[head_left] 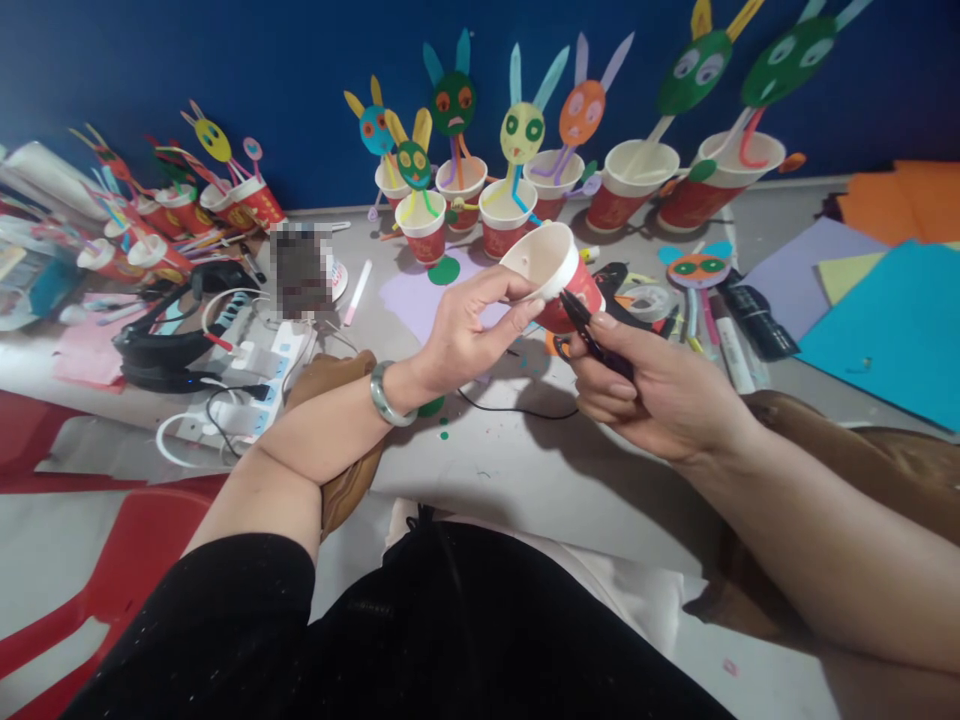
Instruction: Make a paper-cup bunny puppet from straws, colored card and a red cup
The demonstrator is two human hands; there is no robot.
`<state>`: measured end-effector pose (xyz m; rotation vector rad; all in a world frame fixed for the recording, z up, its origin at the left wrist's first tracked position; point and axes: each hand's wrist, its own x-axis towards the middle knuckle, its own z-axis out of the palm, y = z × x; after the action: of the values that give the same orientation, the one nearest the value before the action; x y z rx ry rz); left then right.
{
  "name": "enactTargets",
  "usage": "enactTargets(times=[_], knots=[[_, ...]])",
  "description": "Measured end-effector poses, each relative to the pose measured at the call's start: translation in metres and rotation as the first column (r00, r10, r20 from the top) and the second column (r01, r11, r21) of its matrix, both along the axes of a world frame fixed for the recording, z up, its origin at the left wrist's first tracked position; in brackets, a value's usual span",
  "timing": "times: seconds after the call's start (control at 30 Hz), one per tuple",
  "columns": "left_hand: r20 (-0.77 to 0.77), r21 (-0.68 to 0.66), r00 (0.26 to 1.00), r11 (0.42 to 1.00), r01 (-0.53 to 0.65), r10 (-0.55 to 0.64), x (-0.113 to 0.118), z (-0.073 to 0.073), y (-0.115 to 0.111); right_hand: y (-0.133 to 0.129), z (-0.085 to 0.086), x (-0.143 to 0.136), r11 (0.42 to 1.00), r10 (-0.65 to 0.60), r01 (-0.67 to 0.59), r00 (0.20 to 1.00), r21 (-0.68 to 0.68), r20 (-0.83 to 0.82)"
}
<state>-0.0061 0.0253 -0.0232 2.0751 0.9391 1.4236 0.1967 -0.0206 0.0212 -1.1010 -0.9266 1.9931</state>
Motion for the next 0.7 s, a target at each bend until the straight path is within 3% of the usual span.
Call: enactTargets(times=[0.53,0.7], knots=[[0.067,-0.004,0.996,0.998,0.067,-0.067,0.0012,0.0015,-0.0009,0.0008,-0.0066,0.0024,1.0,-0.006,0.008,0.998,0.028,-0.057],[0.103,-0.112,0.993,0.991,0.07,-0.058,-0.0015,0.0023,0.0041,0.0036,-0.0098,0.0031,0.997,0.014,-0.009,0.998,0.083,-0.055]])
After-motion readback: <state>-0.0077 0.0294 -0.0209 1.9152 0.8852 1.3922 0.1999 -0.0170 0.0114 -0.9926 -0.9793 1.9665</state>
